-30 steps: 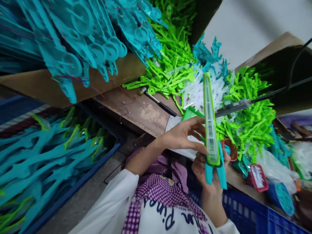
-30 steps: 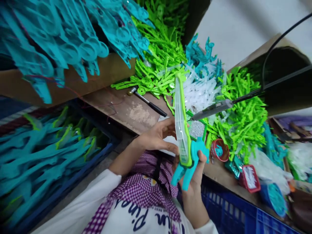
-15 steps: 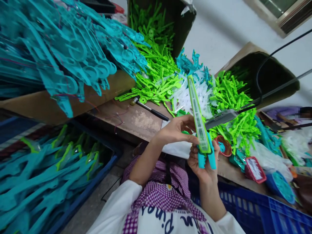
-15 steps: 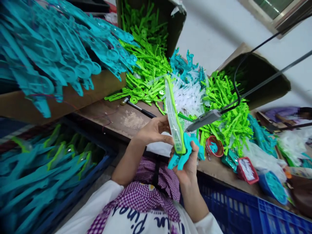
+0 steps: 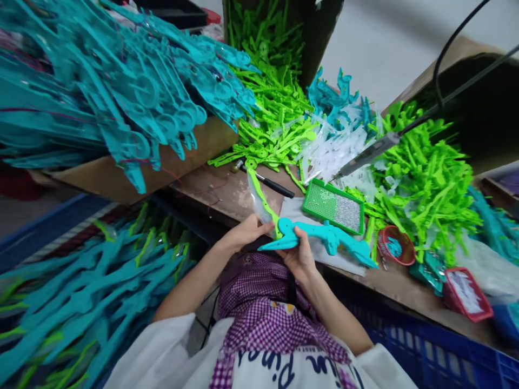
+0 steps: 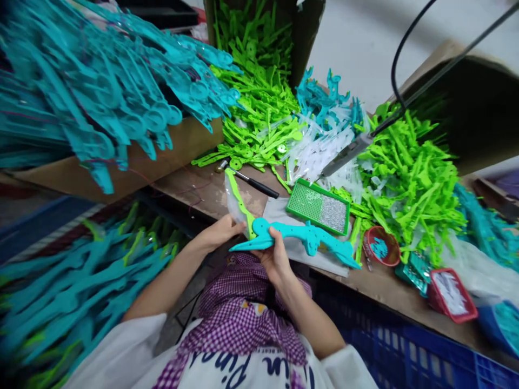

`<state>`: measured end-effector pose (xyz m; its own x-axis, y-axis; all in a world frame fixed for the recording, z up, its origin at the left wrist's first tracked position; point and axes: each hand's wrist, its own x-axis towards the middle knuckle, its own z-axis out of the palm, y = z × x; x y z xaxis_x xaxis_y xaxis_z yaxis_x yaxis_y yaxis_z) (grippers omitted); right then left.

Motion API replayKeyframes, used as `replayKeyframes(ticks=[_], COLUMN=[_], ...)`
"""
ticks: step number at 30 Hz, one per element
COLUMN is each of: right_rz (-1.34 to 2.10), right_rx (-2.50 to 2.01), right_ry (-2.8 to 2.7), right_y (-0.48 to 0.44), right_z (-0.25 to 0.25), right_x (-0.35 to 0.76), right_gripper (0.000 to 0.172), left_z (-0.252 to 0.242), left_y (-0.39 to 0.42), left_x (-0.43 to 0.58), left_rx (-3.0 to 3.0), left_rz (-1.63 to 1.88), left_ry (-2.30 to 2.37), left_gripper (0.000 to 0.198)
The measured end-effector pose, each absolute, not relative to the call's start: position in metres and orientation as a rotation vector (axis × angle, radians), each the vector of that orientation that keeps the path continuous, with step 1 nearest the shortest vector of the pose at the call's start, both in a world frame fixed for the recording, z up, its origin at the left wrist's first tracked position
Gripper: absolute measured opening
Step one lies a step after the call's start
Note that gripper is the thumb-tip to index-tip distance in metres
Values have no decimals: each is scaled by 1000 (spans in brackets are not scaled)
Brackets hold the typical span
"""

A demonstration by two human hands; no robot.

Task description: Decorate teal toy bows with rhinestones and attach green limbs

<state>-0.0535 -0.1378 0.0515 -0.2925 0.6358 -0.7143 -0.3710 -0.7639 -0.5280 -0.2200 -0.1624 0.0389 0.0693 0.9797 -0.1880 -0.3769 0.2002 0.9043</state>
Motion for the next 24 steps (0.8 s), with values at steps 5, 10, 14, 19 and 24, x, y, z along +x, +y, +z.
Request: replayKeyframes(ticks=[5,10,14,19,24], right_rz=[2173,2191,2222,2323,2606], right_rx=[-1264,-1260,-1234,-1180,-1030], right_ry=[-390,-340,-317,-318,-741], right_y=[-134,-125,-123,-123,-127], right_z=[30,29,26,16,39], right_x=[-57,-57,-56,-54,-13], right_gripper=[28,26,27,31,49], left_z=[25,25,29,24,16], left_y=[-151,-139,-145,-151,-138], left_x=[-215,-196,-194,-202,-210], left_rx=[620,435,435,426,396], left_rz=[1035,1219,1261,1187,1249], left_ry=[1189,1248,1286,1269,1438], left_gripper=[49,32,33,41,43])
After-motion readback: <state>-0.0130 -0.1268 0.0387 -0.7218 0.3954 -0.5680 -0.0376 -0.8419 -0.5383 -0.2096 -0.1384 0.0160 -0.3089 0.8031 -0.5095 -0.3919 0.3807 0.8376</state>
